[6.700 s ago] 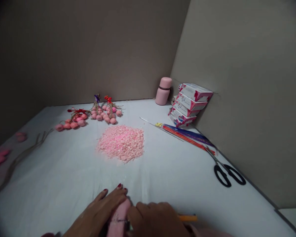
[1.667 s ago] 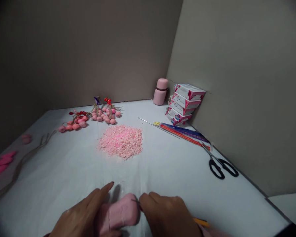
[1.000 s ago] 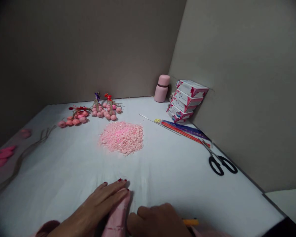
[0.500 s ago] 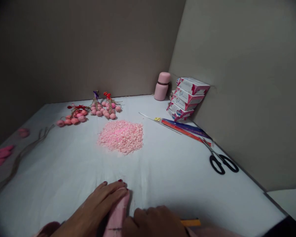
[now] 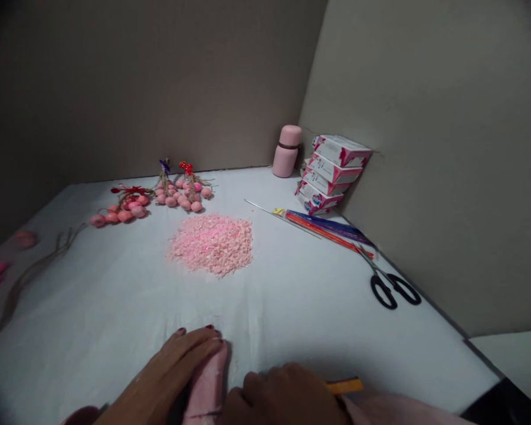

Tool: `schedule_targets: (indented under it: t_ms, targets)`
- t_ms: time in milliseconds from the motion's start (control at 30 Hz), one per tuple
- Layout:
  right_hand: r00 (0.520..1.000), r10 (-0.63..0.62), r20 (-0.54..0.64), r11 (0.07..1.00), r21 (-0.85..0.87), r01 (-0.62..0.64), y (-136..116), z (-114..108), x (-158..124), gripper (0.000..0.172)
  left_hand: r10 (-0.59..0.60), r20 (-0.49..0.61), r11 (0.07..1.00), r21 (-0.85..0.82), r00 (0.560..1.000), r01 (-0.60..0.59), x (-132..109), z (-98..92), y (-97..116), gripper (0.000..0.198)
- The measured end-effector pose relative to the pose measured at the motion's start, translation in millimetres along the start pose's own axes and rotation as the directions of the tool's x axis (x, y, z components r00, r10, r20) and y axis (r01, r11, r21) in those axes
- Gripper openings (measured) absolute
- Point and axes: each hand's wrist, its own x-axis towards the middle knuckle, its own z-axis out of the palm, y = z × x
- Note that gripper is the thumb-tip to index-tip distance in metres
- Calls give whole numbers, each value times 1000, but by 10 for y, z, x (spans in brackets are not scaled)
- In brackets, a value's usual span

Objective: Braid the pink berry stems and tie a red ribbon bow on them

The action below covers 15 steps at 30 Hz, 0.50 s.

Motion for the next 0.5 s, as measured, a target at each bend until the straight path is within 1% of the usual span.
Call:
schedule_targets:
  t_ms: [100,133,167,267,333,400,500]
  targets:
    - [998,-52,31,998,37,51,52,14,-9,22,-25,9,1000,-14,1000,25,19,-27,18,49]
    - [999,-44,29,998,41,43,68,26,-21,22,-31,15,999,-17,999,32,22,-35,19,50]
    - [1000,-22,21,999,38,21,82,43,-37,22,-38,23,999,-19,999,39,24,-41,17,50]
    - [995,101,-6,995,10,-101,106,99,-105,20,-51,55,998,-21,997,52,19,-44,-8,53]
    - [989,149,-7,989,4,-149,102,122,-141,19,-48,62,999,-20,997,49,13,-31,-35,51]
    - [988,152,-10,988,20,-152,83,121,-150,21,-40,55,999,-16,998,41,7,-11,-63,47]
    - [995,104,-3,993,65,-103,42,72,-115,21,-27,39,1000,-7,999,27,2,14,-92,43]
